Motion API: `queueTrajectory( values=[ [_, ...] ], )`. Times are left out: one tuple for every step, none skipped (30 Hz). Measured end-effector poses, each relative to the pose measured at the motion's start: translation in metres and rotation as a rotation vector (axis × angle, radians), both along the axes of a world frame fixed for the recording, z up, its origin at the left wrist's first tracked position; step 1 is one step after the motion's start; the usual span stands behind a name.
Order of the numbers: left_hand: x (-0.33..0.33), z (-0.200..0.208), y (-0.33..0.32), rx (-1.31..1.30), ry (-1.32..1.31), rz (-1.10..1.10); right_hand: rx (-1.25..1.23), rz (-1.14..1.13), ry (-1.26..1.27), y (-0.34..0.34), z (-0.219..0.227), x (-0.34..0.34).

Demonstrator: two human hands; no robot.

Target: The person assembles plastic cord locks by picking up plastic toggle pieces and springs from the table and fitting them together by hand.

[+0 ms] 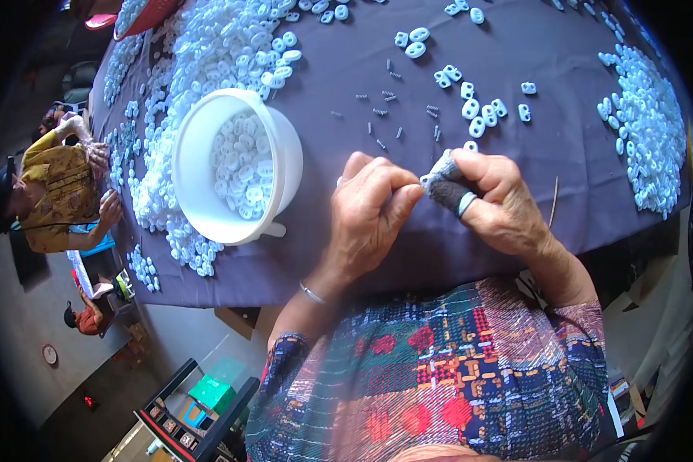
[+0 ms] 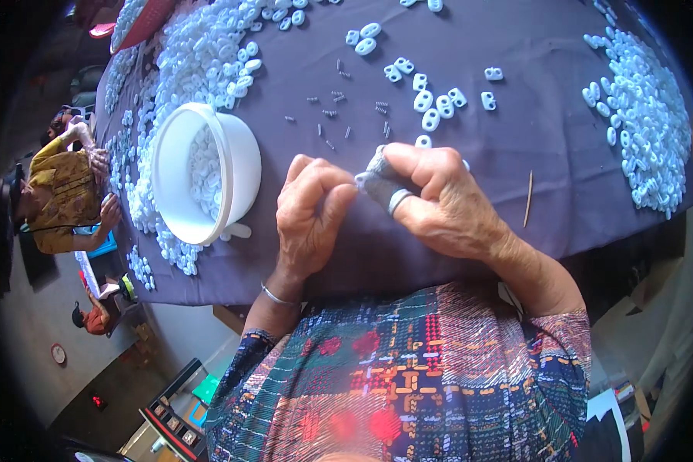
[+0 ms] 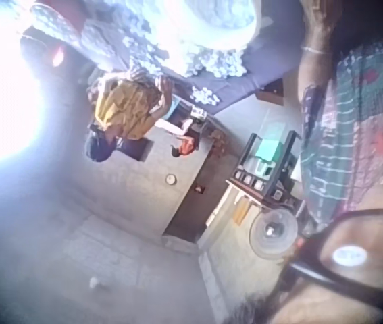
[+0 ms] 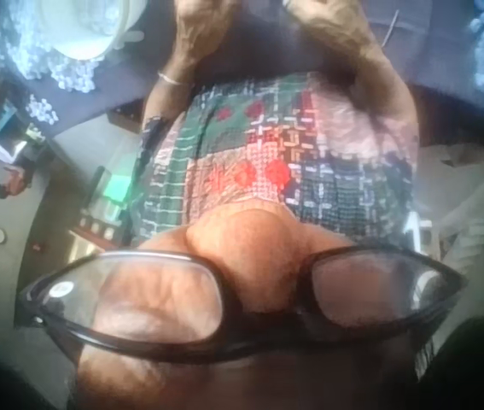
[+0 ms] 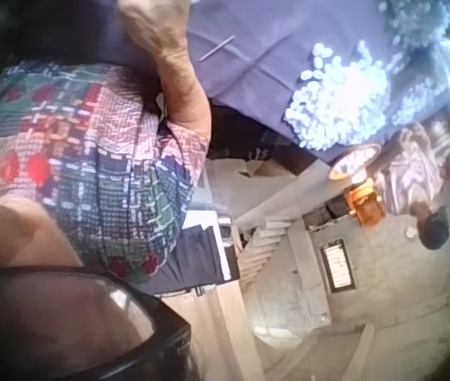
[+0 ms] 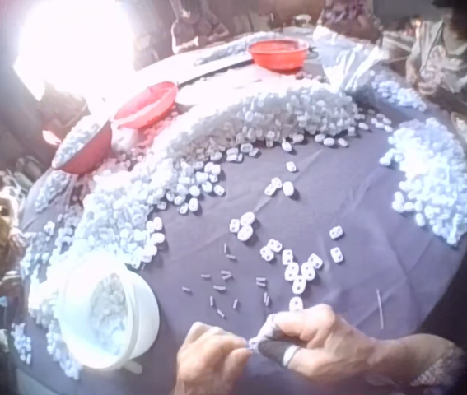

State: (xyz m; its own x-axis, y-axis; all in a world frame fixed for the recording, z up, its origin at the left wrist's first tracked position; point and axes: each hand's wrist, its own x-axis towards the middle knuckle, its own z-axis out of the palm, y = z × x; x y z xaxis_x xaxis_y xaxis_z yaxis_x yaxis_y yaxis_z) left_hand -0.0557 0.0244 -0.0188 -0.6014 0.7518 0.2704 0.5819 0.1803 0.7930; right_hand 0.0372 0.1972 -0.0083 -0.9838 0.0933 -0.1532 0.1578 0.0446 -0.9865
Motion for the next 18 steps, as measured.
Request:
queueTrajectory(
  values=[
    [0.000,0.001,0.001,-0.009,0.013,0.008,0.006,0.014,0.016,0.001,0.000,-0.001],
    [0.002,0.001,0.001,0.001,0.019,0.004,0.009,0.028,0.032,0.001,-0.001,-0.001],
    [0.002,0.000,0.002,0.015,0.022,0.013,0.006,0.014,0.030,-0.001,-0.003,-0.001],
    [0.003,0.000,0.003,0.028,0.025,0.021,0.014,0.011,0.035,-0.001,-0.004,-0.001],
    [0.003,-0.001,0.003,0.033,0.027,0.020,0.027,0.010,0.038,-0.002,-0.005,-0.001],
    [0.003,-0.002,0.003,0.053,0.026,0.016,0.038,0.008,0.041,-0.002,-0.005,-0.001],
    [0.003,-0.002,0.004,0.072,0.026,0.012,0.076,0.022,0.039,-0.001,-0.005,-0.001],
    [0.002,-0.003,0.003,0.076,0.029,0.011,0.079,0.021,0.043,-0.001,-0.004,-0.002],
    [0.002,-0.004,0.003,0.080,0.026,0.008,0.082,0.036,0.043,-0.001,-0.003,-0.002],
    [0.002,-0.005,0.002,0.084,0.024,0.005,0.084,0.050,0.044,-0.001,-0.003,-0.002],
    [0.001,-0.004,0.002,0.087,0.031,0.006,0.087,0.051,0.051,0.000,-0.003,-0.003],
    [0.001,-0.003,0.001,0.053,0.035,0.003,0.093,0.037,0.049,-0.001,-0.005,-0.002],
    [0.001,-0.001,0.000,0.017,0.039,0.001,0.098,0.024,0.048,-0.001,-0.005,-0.001],
    [0.001,0.002,-0.001,0.018,0.045,0.002,0.098,0.024,0.055,-0.001,-0.004,0.000],
    [0.000,0.007,-0.001,0.020,0.068,0.030,0.027,-0.020,0.059,-0.001,-0.004,0.001],
    [0.000,0.011,-0.002,0.022,0.091,0.058,-0.046,-0.064,0.064,-0.001,-0.003,0.002],
    [0.001,0.011,-0.004,0.020,0.099,0.063,-0.047,-0.126,0.049,0.000,0.003,0.002],
    [0.002,0.010,-0.007,0.008,0.128,0.117,-0.050,-0.188,0.034,0.002,0.009,0.002]
  ],
)
